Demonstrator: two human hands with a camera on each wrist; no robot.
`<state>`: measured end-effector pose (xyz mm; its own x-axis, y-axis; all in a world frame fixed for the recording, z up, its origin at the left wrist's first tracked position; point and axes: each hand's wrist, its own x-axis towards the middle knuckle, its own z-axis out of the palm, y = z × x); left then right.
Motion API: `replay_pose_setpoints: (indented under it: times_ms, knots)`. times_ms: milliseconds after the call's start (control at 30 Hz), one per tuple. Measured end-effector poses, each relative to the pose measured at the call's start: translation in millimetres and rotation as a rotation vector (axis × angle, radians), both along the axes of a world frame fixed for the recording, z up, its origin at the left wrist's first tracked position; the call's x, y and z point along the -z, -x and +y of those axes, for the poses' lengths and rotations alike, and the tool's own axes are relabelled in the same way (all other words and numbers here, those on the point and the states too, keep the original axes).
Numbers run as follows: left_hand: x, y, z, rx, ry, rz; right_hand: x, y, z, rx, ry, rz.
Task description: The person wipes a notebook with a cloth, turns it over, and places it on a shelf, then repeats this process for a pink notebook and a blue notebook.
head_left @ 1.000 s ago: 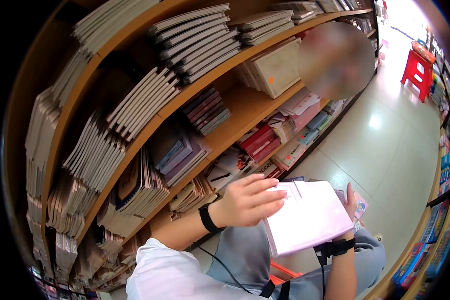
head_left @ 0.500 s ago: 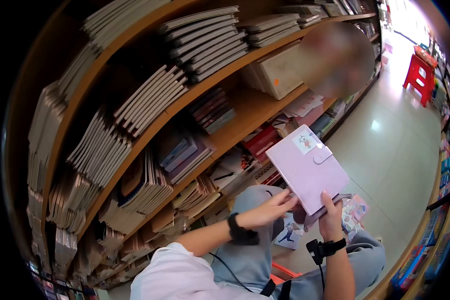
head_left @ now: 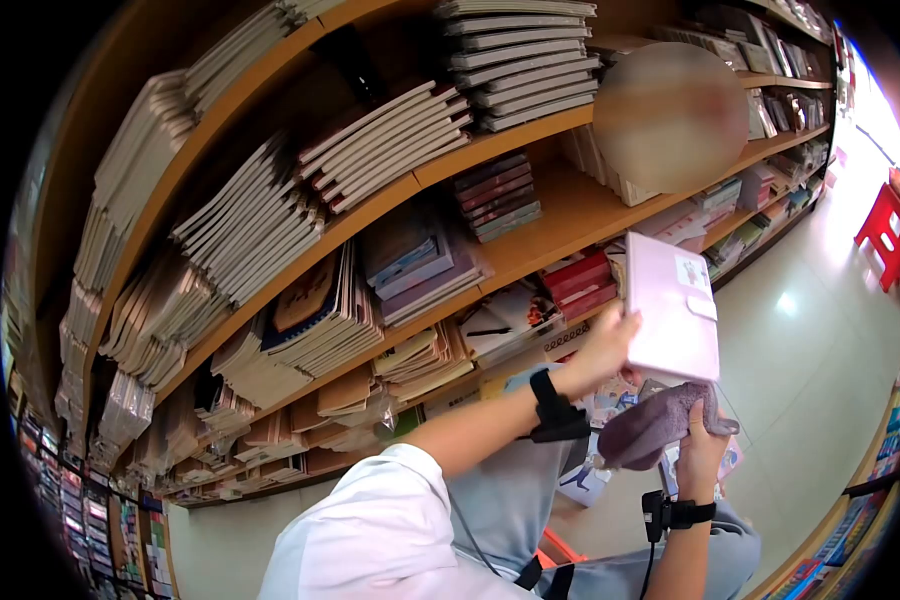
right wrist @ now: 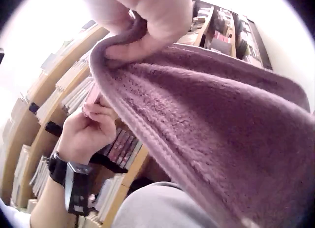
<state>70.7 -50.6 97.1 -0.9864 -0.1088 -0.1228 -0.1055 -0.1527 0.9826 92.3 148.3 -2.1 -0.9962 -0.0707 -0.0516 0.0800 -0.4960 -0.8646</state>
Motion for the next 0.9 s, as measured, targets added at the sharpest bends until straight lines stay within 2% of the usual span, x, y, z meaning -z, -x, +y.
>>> replay_pose_setpoints:
  times_ms: [33, 100, 167, 267, 400, 500, 600, 733, 833, 900]
  knots:
    - [1.2, 9.9, -16.2, 0.041, -0.060, 0.016, -2.4, 0.4, 0.9, 0.006, -0.047, -0.006]
    - [4.0, 29.9, -42.1, 0.062, -0.161, 0.078, -14.1, -1.4, -0.4, 0.043, 0.026, -0.057]
    - [-8.5, 45.8, -56.4, -0.094, -0.122, 0.048, -24.1, -0.8, -0.1, 0.068, 0.067, -0.097]
    - [1.2, 76.0, -91.0, -0.138, -0.039, -0.022, -25.2, -0.9, -1.1, 0.059, 0.076, -0.068]
    - [14.9, 100.0, -103.1, -0.239, -0.043, -0.225, -11.7, 7.4, 0.8, 0.094, -0.009, -0.085]
    - [24.9, 115.3, -105.7, -0.214, -0.138, -0.225, -9.1, 12.7, -1.4, 0.143, 0.070, -0.069]
    - [33.3, 123.2, -114.5, -0.214, -0.033, -0.269, -8.5, 14.8, 0.0, 0.115, 0.086, -0.064]
    - [30.5, 124.2, -113.2, -0.360, -0.167, -0.210, -9.3, 16.2, -6.2, 0.126, 0.083, -0.085]
    - [33.3, 123.1, -102.4, -0.392, -0.346, -0.149, -10.0, 16.6, -8.0, 0.114, 0.082, -0.105]
    - [37.8, 125.9, -98.3, -0.431, -0.558, -0.135, -9.0, 18.4, -5.1, 0.100, 0.076, -0.128]
